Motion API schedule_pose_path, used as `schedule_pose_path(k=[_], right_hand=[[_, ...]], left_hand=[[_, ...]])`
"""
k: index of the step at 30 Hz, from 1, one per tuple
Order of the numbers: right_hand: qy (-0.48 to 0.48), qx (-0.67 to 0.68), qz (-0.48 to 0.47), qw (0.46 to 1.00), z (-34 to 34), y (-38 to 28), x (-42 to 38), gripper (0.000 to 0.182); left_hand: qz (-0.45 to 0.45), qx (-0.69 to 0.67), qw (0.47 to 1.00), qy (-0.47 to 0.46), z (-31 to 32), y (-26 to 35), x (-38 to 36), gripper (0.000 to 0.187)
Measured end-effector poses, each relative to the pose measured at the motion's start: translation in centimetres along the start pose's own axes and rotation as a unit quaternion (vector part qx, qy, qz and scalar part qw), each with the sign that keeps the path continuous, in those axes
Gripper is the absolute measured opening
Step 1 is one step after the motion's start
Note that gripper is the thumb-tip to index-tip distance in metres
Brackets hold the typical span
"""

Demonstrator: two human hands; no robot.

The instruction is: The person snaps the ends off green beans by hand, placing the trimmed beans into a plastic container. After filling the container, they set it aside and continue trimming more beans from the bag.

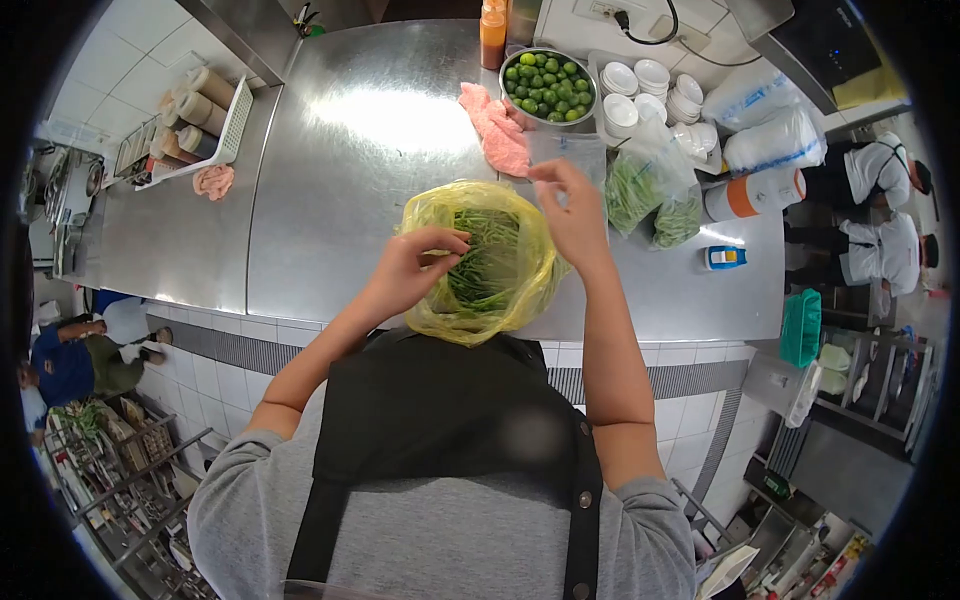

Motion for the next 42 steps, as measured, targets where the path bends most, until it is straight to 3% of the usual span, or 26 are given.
schedule_pose_path(k=[2, 3, 4, 6, 8, 10, 15, 16, 18, 19, 20, 21, 22, 23, 25, 28, 30, 32, 34, 36, 38, 40, 42], right_hand=[[-0.093, 0.046, 0.057, 0.993, 3.2, -2.2, -1.8, 0.018], [-0.173, -0.012, 0.053, 0.983, 5.1, -2.6, -2.8, 0.019], [-0.254, -0.07, 0.048, 0.964, 6.9, -2.8, -3.8, 0.021], [-0.253, -0.098, 0.033, 0.962, 9.3, -1.2, -5.7, 0.024], [-0.249, -0.126, 0.012, 0.96, 11.5, 0.0, -5.8, 0.027], [-0.143, -0.128, -0.082, 0.978, 12.6, -0.3, -5.3, 0.024], [-0.109, -0.218, -0.125, 0.962, 15.3, -1.3, -4.6, 0.03], [-0.122, -0.259, -0.077, 0.955, 15.5, -1.5, -4.8, 0.039], [-0.135, -0.3, -0.032, 0.944, 15.9, -1.2, -5.3, 0.049], [-0.124, -0.365, -0.022, 0.922, 15.9, -0.4, -5.9, 0.061], [-0.111, -0.43, -0.011, 0.896, 16.0, 0.1, -6.3, 0.072], [-0.149, -0.44, 0.04, 0.885, 16.0, 0.2, -6.3, 0.08], [-0.149, -0.441, 0.044, 0.884, 16.1, 0.4, -6.4, 0.08], [-0.147, -0.46, 0.026, 0.876, 16.2, 0.7, -6.2, 0.081], [-0.128, -0.483, -0.015, 0.866, 16.1, 0.6, -5.5, 0.079], [-0.164, -0.449, 0.019, 0.878, 15.2, 0.2, -4.0, 0.077], [-0.121, -0.46, -0.027, 0.879, 14.7, -0.6, -3.6, 0.072], [-0.151, -0.444, 0.035, 0.882, 14.0, -1.2, -2.8, 0.067], [-0.138, -0.414, 0.016, 0.899, 13.0, -1.0, -2.5, 0.064], [-0.124, -0.382, -0.006, 0.916, 11.4, -1.6, -1.8, 0.061], [-0.157, -0.294, 0.122, 0.935, 9.2, -2.7, -0.9, 0.063], [-0.196, -0.231, 0.126, 0.945, 7.4, -2.8, -0.3, 0.063], [-0.273, -0.138, 0.207, 0.93, 7.1, -2.5, -0.2, 0.064]], left_hand=[[0.209, 0.259, 0.941, -0.056, 0.2, 1.9, 0.0, 0.014], [0.223, 0.363, 0.901, -0.079, 0.0, 1.4, 0.1, 0.015], [0.223, 0.362, 0.901, -0.084, -1.0, 1.3, 0.4, 0.015], [0.227, 0.606, 0.749, -0.142, -2.7, 0.8, 0.8, 0.02], [0.226, 0.631, 0.728, -0.143, -4.3, 0.5, 0.9, 0.02], [0.221, 0.655, 0.708, -0.145, -5.1, -0.3, 0.8, 0.02], [0.19, 0.597, 0.778, 0.041, -5.7, -0.3, 0.8, 0.018], [0.187, 0.598, 0.778, 0.044, -5.3, -0.2, 0.7, 0.018], [0.161, 0.462, 0.852, 0.188, -5.7, 0.4, 0.5, 0.027], [0.128, 0.415, 0.882, 0.182, -5.5, 0.2, 0.5, 0.05], [0.127, 0.415, 0.883, 0.18, -5.1, -0.1, 0.5, 0.05], [0.109, 0.37, 0.905, 0.177, -4.6, -0.8, 0.5, 0.062], [0.091, 0.323, 0.926, 0.172, -4.3, -1.6, 0.4, 0.073], [0.093, 0.321, 0.927, 0.169, -3.9, -2.4, 0.2, 0.073], [0.076, 0.311, 0.942, 0.098, -2.9, -3.5, 0.2, 0.09], [0.031, 0.326, 0.943, 0.058, -2.9, -4.2, 0.3, 0.081], [0.036, 0.295, 0.954, 0.042, -3.8, -3.7, 0.7, 0.077], [0.039, 0.266, 0.963, 0.029, -4.3, -2.7, 0.9, 0.074], [0.11, 0.265, 0.95, 0.122, -5.4, -0.8, 0.6, 0.067], [0.13, 0.266, 0.946, 0.134, -6.3, 1.1, 0.4, 0.067], [0.149, 0.266, 0.941, 0.146, -7.1, 2.8, 0.4, 0.068], [0.121, 0.227, 0.957, 0.134, -7.4, 3.4, 0.4, 0.069], [0.131, 0.224, 0.957, 0.131, -7.1, 3.3, 0.6, 0.07]])
Point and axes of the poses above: each hand's wrist, its own x-axis towards the middle knuckle, its own z-axis out of the palm, y = z × x, the point moved 4 cm from there along x, towards the middle knuckle, and after that the axes turned 12 degrees about x, right-handed, at the moved point
